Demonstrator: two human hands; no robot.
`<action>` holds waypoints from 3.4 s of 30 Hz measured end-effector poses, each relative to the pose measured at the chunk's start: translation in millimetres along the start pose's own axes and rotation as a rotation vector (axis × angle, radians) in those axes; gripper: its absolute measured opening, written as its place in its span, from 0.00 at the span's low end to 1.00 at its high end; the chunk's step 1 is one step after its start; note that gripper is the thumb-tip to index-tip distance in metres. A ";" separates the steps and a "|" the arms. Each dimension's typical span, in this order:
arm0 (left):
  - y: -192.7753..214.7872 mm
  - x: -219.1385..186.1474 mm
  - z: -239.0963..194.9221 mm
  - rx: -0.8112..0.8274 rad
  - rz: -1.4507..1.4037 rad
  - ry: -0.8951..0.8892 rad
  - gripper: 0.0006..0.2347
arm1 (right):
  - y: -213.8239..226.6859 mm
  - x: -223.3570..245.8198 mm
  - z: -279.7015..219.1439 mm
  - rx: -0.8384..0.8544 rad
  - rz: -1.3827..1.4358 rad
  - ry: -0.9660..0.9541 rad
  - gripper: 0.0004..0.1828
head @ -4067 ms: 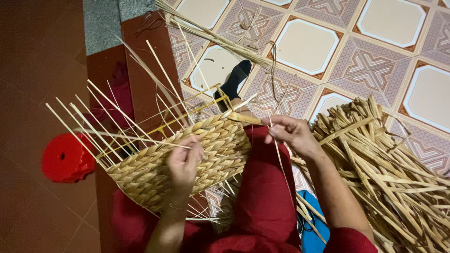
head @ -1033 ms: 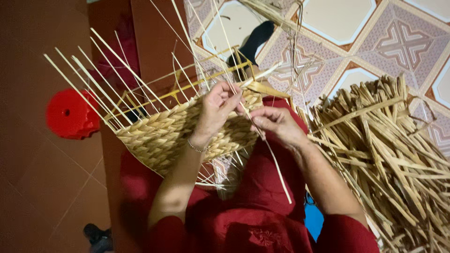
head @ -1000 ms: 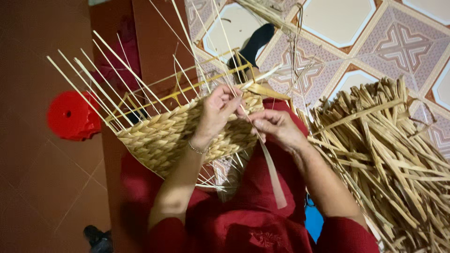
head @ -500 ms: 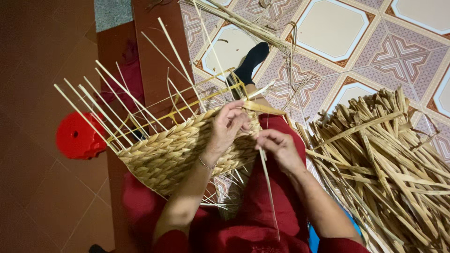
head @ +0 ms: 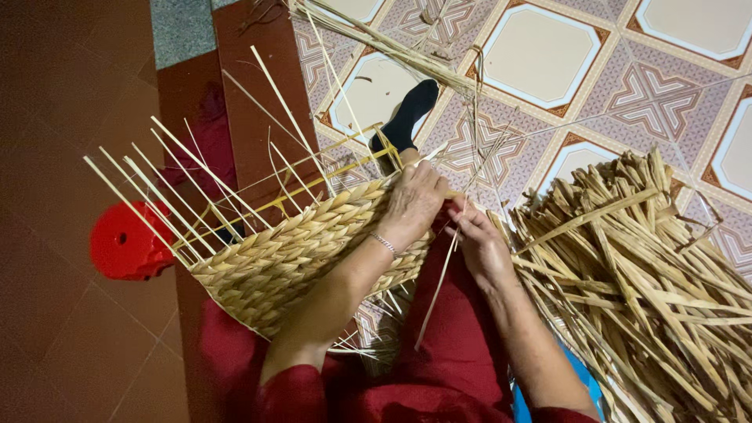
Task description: The person weaves a basket by hand, interlacing dried palm leaves through vertical stakes to build up the sides. They repeatedly pull and tighten the woven strands to maintain a tight pattern.
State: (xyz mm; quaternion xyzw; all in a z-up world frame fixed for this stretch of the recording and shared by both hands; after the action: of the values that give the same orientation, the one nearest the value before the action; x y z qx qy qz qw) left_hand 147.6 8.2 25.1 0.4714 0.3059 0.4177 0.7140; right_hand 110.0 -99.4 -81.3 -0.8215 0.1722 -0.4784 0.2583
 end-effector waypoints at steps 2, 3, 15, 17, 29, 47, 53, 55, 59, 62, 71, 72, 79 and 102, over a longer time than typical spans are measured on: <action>-2.7 -2.0 -1.6 -0.021 -0.002 0.010 0.04 | 10.3 -4.3 2.2 -0.037 0.062 0.059 0.05; 0.0 0.3 -3.3 -0.077 -0.065 0.060 0.04 | 14.5 -7.4 2.1 -0.048 0.087 0.071 0.05; 20.0 90.7 -58.1 -0.454 -1.301 0.779 0.09 | 24.0 -18.6 22.2 -0.124 0.111 0.159 0.05; 36.8 85.6 -54.1 -0.479 -1.265 0.598 0.09 | 21.7 -26.6 30.1 -0.147 0.010 0.115 0.09; 54.8 -7.6 -35.5 -0.237 -0.482 0.045 0.15 | -75.6 26.1 49.2 0.139 -0.609 0.843 0.15; -33.1 87.4 38.1 0.505 -0.102 0.388 0.10 | -56.8 -8.7 81.0 0.016 -0.567 0.664 0.08; -27.9 81.6 43.6 0.584 -0.167 0.434 0.27 | -54.9 -18.9 90.2 0.119 -0.553 0.679 0.08; -24.5 83.8 40.7 0.608 -0.212 0.505 0.33 | -46.5 -24.2 98.0 0.056 -0.725 0.620 0.09; -12.5 91.7 33.6 0.437 -0.338 0.590 0.33 | -46.7 -25.4 100.9 0.125 -0.769 0.603 0.13; -12.6 100.4 25.7 0.290 -0.466 0.648 0.27 | -45.3 -25.1 103.3 0.112 -0.681 0.462 0.17; -10.1 96.1 4.6 0.093 -0.658 0.506 0.23 | -70.5 -5.0 91.3 0.291 -0.627 0.387 0.22; -9.6 91.9 2.1 0.095 -0.600 0.456 0.21 | -67.4 -7.6 94.5 0.262 -0.616 0.362 0.22; 20.4 80.4 -37.3 -0.310 -0.443 0.369 0.05 | -58.8 -11.3 95.1 0.154 -0.656 0.405 0.14; 45.3 80.1 -56.9 -0.417 -0.421 0.361 0.06 | -91.1 73.2 50.8 -0.096 -1.063 1.015 0.19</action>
State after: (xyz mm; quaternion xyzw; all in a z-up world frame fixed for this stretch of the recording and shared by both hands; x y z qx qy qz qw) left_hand 123.6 112.3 42.8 0.1604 0.4259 0.3914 0.7998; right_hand 193.1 -51.4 2.7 -0.4820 -0.1301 -0.8522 -0.1564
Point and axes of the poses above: each hand's wrist, its own z-axis towards the middle knuckle, its own y-axis out of the back of the hand, x = y × z, the point moved 9 cm from there along z, towards the middle knuckle, and after that the axes turned 4 degrees about -x, right-handed, at the moved point
